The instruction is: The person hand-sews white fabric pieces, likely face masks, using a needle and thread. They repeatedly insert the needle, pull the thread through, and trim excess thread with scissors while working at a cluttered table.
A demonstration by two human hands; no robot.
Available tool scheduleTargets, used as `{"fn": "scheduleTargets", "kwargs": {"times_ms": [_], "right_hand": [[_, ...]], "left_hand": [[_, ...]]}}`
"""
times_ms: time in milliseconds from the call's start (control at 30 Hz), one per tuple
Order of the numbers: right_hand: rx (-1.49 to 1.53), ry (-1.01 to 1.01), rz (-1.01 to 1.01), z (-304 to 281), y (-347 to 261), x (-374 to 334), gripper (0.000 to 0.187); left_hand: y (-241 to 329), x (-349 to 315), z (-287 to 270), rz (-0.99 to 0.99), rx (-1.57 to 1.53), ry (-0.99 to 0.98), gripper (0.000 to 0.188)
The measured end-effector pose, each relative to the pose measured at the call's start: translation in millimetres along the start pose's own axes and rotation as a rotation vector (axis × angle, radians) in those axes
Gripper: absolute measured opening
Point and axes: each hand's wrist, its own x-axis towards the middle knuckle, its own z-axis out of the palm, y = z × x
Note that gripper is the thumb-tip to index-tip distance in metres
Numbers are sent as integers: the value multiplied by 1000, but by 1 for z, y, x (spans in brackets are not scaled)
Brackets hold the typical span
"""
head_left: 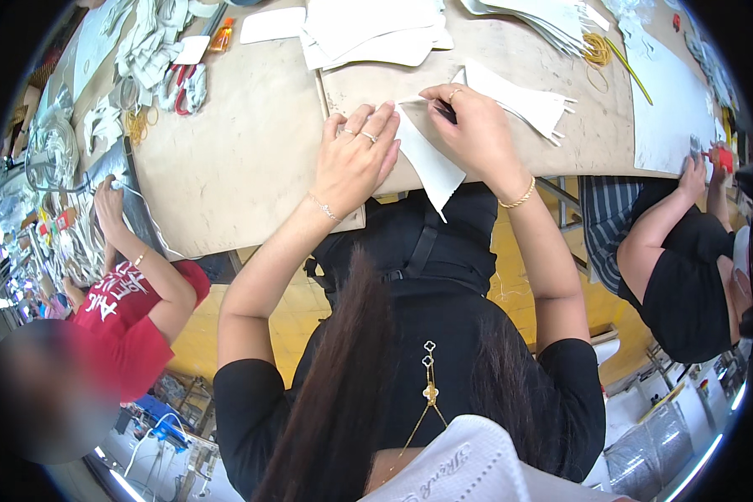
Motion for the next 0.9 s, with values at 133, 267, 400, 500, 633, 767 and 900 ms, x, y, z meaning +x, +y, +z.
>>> {"fn": "scheduleTargets", "kwargs": {"times_ms": [133,267,400,500,633,767,900], "right_hand": [[164,-163,157,-12,-8,-9,20],[121,-50,96,-5,-16,-23,14],[-112,-8,-33,4,-16,-42,20],[-200,-10,-78,9,-15,-52,33],[-282,2,-141,13,-15,-59,46],[-300,4,-171,14,-15,-59,46],[-307,0,-197,12,-15,-58,44]], "left_hand": [[-2,2,-1,12,-5,-7,37],[-5,6,-3,60,-15,7,37],[-6,7,-3,57,-42,14,34],[-6,8,-3,55,-43,24,33],[-5,7,-3,31,-45,2,32],[-5,7,-2,16,-42,-8,33],[-4,7,0,14,-44,0,37]]}}
